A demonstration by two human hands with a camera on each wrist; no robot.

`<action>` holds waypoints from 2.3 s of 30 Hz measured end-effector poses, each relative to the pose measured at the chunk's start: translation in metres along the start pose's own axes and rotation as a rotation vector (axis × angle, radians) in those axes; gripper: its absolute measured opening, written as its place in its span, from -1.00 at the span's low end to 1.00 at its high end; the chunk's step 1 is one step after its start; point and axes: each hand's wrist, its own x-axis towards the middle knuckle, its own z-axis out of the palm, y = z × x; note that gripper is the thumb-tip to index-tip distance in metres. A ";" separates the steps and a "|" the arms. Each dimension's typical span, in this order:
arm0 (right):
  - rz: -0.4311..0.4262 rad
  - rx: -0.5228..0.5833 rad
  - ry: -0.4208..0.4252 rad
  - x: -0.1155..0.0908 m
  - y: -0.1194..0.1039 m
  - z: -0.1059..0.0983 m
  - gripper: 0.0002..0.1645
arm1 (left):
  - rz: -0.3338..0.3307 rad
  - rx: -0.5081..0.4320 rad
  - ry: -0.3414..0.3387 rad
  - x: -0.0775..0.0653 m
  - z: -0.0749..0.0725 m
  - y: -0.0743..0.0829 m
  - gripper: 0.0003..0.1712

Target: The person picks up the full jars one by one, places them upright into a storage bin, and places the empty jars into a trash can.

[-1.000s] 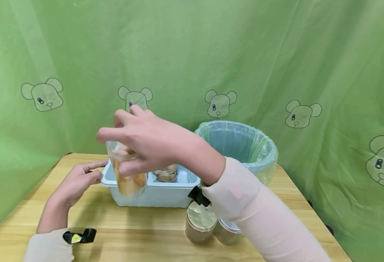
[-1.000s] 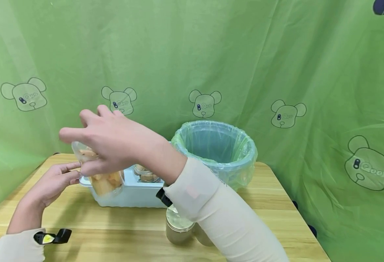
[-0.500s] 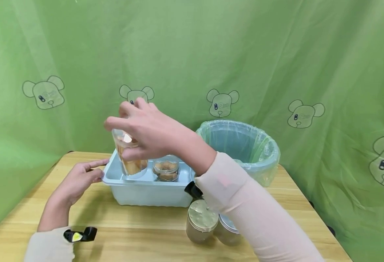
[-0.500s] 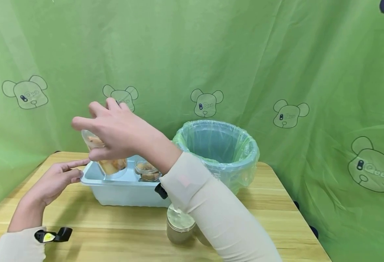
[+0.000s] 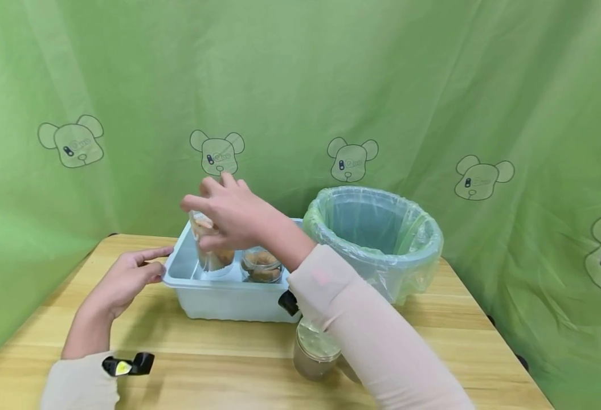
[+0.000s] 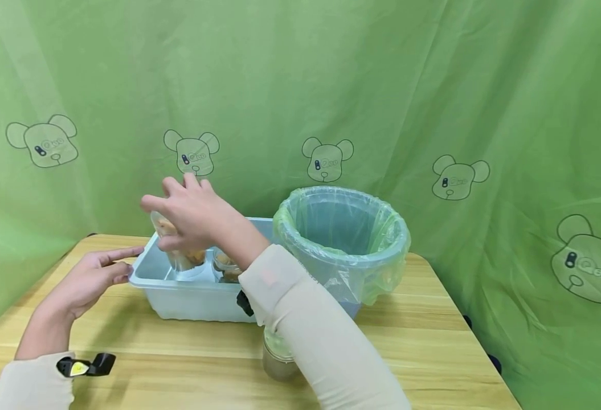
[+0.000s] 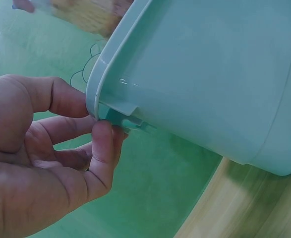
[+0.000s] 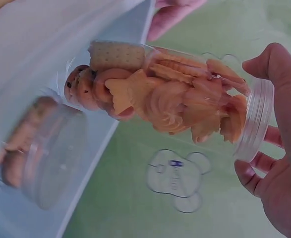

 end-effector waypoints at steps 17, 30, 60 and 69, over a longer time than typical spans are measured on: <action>0.043 0.092 -0.104 0.010 0.003 0.057 -0.33 | 0.000 -0.021 -0.006 0.000 0.000 0.001 -0.39; 0.091 0.098 -0.134 0.012 0.002 0.078 -0.33 | -0.001 -0.030 0.002 -0.001 0.000 0.001 -0.38; 0.173 0.180 -0.085 0.006 0.006 0.096 -0.29 | 0.005 -0.031 0.002 0.000 0.002 0.000 -0.37; 0.157 0.099 -0.123 0.002 0.007 0.087 -0.24 | 0.007 -0.025 0.003 0.000 0.002 0.000 -0.37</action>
